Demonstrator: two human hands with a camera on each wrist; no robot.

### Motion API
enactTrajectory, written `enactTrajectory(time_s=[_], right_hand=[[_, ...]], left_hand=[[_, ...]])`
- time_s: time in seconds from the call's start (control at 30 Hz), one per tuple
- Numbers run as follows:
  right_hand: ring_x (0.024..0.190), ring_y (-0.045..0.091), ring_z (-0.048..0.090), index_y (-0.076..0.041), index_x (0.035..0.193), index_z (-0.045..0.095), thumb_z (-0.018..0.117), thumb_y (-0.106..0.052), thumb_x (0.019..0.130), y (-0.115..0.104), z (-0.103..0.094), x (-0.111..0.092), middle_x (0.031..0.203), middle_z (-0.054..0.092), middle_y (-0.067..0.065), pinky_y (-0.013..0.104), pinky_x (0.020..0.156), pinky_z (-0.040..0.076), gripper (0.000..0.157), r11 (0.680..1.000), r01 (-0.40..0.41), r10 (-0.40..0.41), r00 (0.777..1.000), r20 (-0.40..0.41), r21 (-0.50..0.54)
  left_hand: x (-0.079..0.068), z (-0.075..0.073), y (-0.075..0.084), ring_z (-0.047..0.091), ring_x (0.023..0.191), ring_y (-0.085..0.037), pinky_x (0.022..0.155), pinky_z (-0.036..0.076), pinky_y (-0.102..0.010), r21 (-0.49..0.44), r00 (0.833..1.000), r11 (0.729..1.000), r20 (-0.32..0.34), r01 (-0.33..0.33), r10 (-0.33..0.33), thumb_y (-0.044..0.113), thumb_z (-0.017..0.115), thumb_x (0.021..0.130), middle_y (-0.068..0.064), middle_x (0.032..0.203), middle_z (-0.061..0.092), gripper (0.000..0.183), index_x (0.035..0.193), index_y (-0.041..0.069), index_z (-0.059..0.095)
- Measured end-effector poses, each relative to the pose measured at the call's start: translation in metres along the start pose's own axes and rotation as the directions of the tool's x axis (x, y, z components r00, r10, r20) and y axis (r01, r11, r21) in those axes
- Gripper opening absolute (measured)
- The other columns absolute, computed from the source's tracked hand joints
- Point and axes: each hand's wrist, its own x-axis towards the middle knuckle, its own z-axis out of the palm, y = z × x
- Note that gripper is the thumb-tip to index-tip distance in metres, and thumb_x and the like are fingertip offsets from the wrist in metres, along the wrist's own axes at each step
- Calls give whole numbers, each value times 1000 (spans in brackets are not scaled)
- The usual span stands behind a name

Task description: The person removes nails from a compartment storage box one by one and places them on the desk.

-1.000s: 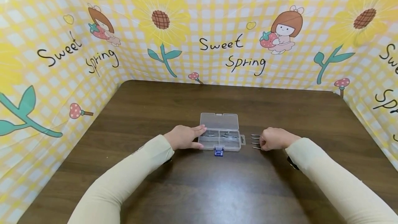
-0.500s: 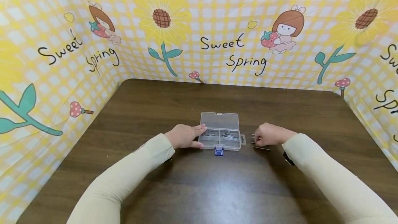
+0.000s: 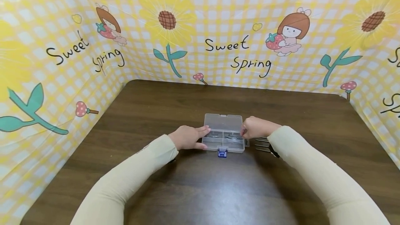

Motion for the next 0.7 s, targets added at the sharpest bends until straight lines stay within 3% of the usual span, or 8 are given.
enactTrajectory(time_s=[0.17,0.33,0.57,0.7], right_hand=[[75,13,63,-2,87,75,61,-2,83,-7,-4,9,84,71,5,30,71,53,14,1000,-5,5,1000,11,4],[57,6,44,-9,71,72,62,-6,84,-11,-6,14,64,58,-7,24,58,43,17,998,-37,39,998,48,-44],[54,9,26,-19,53,38,58,-2,80,-22,-9,19,57,29,-8,26,51,22,37,980,-57,71,995,67,-192],[56,10,25,-19,52,33,57,-1,80,-26,-8,21,59,28,-7,26,50,20,41,962,-51,71,996,63,-268]], left_hand=[[1,0,0,64,103,-25,83,50,-37,-23,1000,1000,10,14,-14,52,55,92,0,154,30,72,150,13,35],[1,0,3,66,98,-25,82,50,-37,-40,1000,999,7,-3,3,50,55,93,-1,154,30,71,149,12,35],[0,0,4,66,93,-25,79,50,-36,-30,1000,999,14,20,-19,51,55,93,0,154,30,71,150,13,35],[3,1,5,67,83,-24,76,50,-35,-21,1000,1000,5,13,-13,52,54,92,0,154,31,71,149,13,36]])
